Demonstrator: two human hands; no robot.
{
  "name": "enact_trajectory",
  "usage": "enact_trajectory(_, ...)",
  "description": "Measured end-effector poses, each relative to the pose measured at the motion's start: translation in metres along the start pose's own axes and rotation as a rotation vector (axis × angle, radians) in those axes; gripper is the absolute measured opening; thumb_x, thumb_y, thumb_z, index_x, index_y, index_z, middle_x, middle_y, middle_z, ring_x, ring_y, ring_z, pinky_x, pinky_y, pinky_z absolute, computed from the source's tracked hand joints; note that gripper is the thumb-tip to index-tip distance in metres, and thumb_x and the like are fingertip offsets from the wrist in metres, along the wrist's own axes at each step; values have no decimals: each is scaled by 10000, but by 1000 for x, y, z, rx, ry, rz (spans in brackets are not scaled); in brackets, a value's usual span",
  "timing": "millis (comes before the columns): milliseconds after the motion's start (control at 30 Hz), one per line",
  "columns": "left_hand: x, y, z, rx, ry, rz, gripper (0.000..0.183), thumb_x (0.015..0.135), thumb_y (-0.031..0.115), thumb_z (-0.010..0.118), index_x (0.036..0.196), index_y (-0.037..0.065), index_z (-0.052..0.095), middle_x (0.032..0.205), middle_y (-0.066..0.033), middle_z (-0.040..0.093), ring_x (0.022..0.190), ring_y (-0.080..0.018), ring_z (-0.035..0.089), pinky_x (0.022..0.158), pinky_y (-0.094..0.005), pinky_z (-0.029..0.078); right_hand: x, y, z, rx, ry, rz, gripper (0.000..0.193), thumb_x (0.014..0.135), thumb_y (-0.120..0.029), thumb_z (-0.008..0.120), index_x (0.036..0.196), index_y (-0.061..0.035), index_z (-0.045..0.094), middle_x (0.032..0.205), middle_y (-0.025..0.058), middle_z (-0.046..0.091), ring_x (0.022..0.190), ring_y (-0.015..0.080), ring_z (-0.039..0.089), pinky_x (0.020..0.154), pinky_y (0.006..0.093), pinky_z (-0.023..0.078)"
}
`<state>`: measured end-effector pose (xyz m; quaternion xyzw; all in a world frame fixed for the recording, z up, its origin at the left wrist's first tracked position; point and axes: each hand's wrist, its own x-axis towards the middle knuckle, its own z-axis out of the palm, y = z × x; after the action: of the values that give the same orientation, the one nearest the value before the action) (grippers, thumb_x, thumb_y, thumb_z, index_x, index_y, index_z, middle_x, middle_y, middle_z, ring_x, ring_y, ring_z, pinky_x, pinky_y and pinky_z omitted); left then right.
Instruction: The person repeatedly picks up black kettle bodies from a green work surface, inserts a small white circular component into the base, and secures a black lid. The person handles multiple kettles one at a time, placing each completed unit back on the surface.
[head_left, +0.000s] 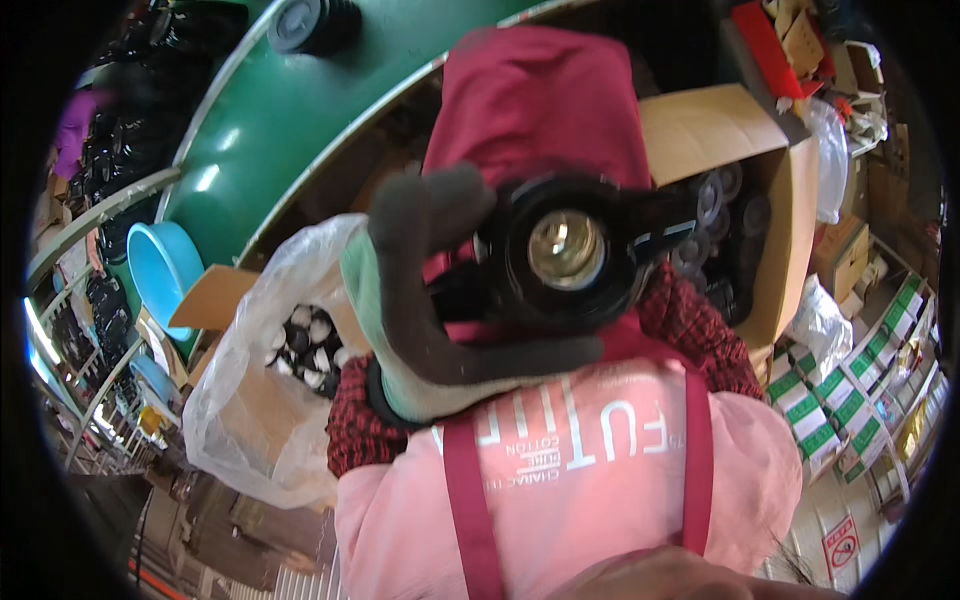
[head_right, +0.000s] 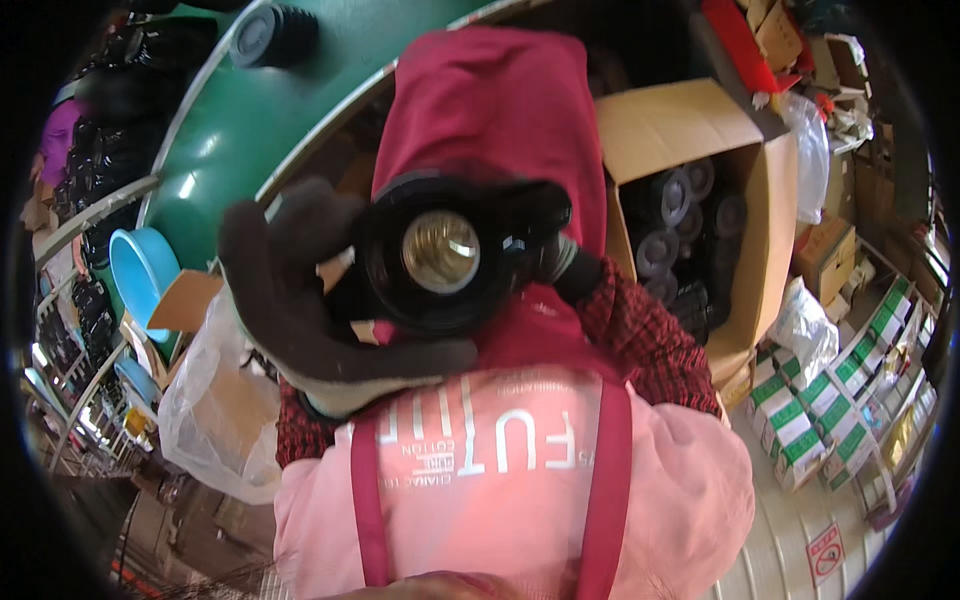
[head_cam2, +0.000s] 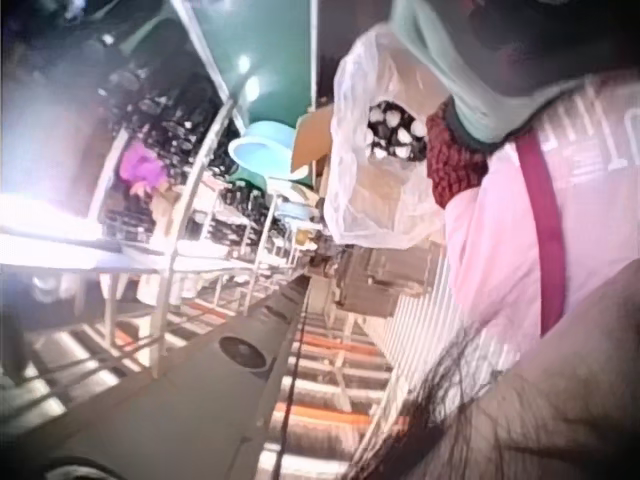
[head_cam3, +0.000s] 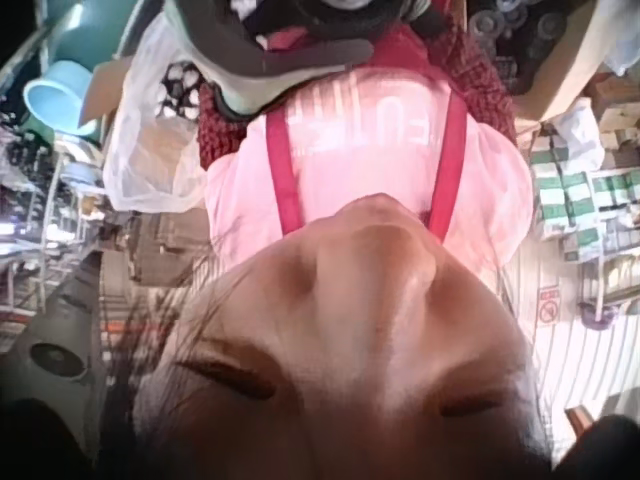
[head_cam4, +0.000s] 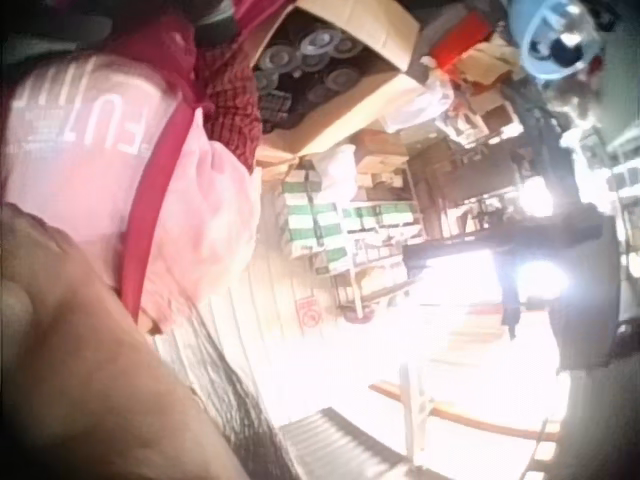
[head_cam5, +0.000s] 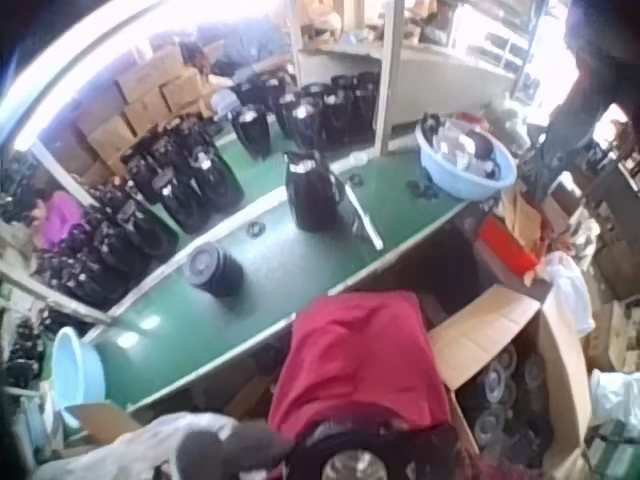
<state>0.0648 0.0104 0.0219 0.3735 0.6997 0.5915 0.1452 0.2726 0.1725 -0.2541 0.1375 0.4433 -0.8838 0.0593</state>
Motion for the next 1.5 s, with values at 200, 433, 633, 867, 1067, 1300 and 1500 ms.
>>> enact_trajectory(200, 4, -7, 0, -48, -82, -203, 1544, 440, 119, 1061, 1643, 96, 94, 1519, -155, 456, 1293, -283, 582, 1022, -437, 562, 13, 39, -18, -896, -49, -413, 441, 1068, -265, 516, 1483, -121, 480, 1469, 61, 560, 1311, 225, 545, 1175, 392, 392)
enact_trajectory(433, 0, -23, 4, 100, -80, -37, 1288, 512, 238, 1043, 1562, 19, 330, 1470, -172, 452, 1307, -303, 547, 1051, -409, 519, 21, -37, -5, 619, -30, 14, 560, 1053, -337, 547, 1531, -78, 413, 1530, 124, 494, 1405, 254, 477, 1202, 429, 364)
enact_trajectory(633, -30, -98, 14, 320, -221, 25, 1078, 621, 330, 966, 1500, 28, 420, 1469, -176, 462, 1359, -370, 468, 1157, -471, 367, 63, -228, -35, -436, 185, -329, 563, 950, -287, 636, 1404, 35, 553, 1372, 162, 626, 1291, 255, 591, 1121, 395, 444)
enact_trajectory(867, 9, -154, 61, 398, -199, 86, 1194, 628, 465, 929, 1546, -3, 328, 1529, -239, 401, 1415, -447, 391, 1193, -505, 302, 109, -201, 6, -1473, -136, -545, 583, 802, -287, 786, 1301, -24, 639, 1371, 177, 609, 1329, 356, 536, 1157, 484, 373)
enact_trajectory(1067, -10, -184, 78, 362, -151, 82, 1122, 546, 406, 953, 1479, 83, 421, 1541, -226, 386, 1464, -462, 334, 1198, -547, 293, 194, -230, -91, -953, 206, -168, 479, 978, -272, 663, 1366, -2, 591, 1387, 179, 607, 1175, 256, 635, 1004, 357, 508)
enact_trajectory(1300, 18, -187, 55, 268, -325, -30, 1064, 550, 398, 961, 1445, 109, 464, 1540, -169, 412, 1458, -428, 351, 1180, -539, 308, 377, -203, -251, -1315, 820, -109, 837, 920, -461, 693, 1518, 22, 361, 1335, 297, 617, 1179, 447, 625, 1015, 478, 490)
enact_trajectory(1500, 33, -181, -15, 74, -133, -231, 726, 820, 282, 839, 1418, 34, 511, 1386, -177, 536, 1264, -344, 571, 1078, -437, 464, 280, -218, -157, -1081, 361, 140, 426, 941, -331, 732, 1197, -1, 649, 923, 71, 672, 787, 165, 639, 692, 320, 513)
